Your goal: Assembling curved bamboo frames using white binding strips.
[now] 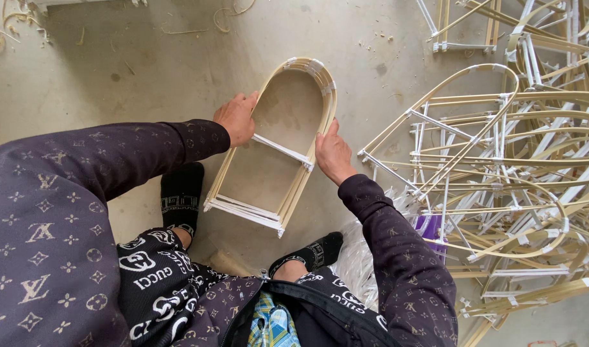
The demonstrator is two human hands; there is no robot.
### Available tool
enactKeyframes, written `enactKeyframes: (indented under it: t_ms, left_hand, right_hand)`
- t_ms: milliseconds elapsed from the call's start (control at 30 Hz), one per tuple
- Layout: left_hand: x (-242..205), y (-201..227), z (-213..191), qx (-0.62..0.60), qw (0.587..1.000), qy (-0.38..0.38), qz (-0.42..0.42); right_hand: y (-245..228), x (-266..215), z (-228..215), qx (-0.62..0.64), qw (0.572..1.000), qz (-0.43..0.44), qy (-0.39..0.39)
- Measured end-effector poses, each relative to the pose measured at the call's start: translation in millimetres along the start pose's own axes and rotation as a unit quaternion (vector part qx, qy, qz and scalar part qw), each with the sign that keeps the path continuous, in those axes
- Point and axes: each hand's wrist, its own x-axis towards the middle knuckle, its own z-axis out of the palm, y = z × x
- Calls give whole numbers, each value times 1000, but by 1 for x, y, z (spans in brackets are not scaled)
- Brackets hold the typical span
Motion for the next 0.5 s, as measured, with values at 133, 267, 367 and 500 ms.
enactKeyframes:
  t_ms: [133, 267, 367, 500]
  left_hand:
    - [1, 5, -5, 11, 1000, -24, -18]
    - [-3, 11, -13, 13, 998, -43, -35]
    - [3, 2, -4, 16, 999, -33, -18]
    - [0, -1, -2, 3, 999, -36, -13]
  right_hand:
    - [2, 1, 1, 1, 1000, -4, -2]
    - [2, -1, 1, -3, 1000, -11, -8]
    - [4, 0, 4, -22, 1000, -7, -13]
    - [4, 1, 8, -36, 999, 2, -24]
